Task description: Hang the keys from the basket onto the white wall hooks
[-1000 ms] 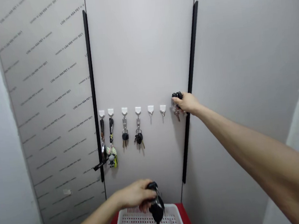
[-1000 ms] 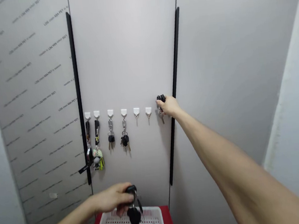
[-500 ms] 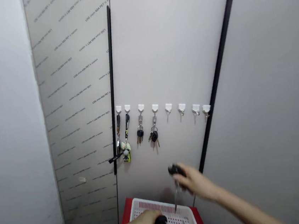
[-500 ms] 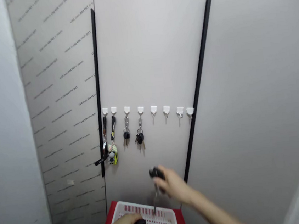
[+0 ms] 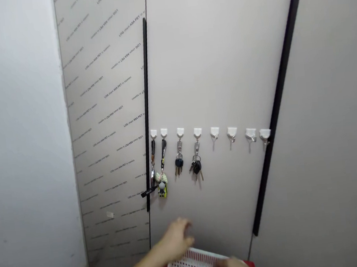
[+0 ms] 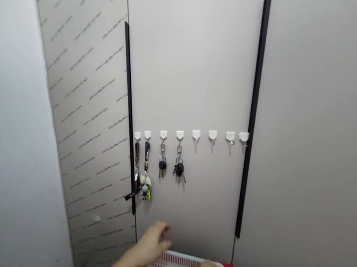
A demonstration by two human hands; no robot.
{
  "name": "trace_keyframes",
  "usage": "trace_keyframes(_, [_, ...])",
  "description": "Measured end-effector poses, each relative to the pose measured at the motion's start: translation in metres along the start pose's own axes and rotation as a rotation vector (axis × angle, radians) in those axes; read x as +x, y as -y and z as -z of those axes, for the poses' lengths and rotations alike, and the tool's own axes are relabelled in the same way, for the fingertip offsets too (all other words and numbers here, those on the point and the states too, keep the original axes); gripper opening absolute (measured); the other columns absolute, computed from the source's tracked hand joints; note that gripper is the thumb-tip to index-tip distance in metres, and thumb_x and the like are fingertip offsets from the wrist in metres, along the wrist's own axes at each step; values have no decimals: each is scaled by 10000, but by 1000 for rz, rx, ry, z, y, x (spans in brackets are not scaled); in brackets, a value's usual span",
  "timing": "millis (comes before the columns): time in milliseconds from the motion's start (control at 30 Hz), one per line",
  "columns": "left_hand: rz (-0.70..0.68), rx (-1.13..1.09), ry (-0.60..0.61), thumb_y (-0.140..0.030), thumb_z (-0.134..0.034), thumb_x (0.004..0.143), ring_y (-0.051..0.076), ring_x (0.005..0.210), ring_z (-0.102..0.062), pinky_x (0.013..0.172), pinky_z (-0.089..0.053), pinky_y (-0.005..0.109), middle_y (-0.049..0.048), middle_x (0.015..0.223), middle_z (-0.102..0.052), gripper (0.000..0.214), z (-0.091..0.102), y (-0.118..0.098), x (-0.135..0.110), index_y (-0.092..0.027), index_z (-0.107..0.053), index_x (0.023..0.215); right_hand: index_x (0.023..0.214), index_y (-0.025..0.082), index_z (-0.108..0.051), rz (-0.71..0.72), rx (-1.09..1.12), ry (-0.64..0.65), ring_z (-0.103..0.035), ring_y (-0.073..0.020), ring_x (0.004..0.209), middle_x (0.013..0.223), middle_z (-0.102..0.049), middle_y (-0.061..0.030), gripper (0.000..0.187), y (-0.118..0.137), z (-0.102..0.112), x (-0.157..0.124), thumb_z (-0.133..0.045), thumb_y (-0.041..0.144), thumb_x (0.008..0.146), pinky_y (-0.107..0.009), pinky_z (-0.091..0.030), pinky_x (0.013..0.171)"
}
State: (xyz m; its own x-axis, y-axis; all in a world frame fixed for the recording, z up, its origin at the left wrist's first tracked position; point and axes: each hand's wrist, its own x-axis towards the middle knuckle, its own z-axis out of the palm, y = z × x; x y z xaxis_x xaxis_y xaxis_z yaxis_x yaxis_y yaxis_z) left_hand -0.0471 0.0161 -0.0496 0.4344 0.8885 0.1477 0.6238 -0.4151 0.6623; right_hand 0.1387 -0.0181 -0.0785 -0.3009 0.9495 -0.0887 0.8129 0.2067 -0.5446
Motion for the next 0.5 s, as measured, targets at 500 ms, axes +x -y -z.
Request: trace_keyframes(500, [137, -356, -572, -208, -442, 632, 160, 782, -498, 692, -364, 256, 89, 848, -554, 244, 82, -73, 108, -125, -476, 859, 840, 148, -494, 90, 311, -847, -486, -116, 528, 569, -517, -1, 332, 109, 126, 102, -399, 369, 611, -230, -375, 514])
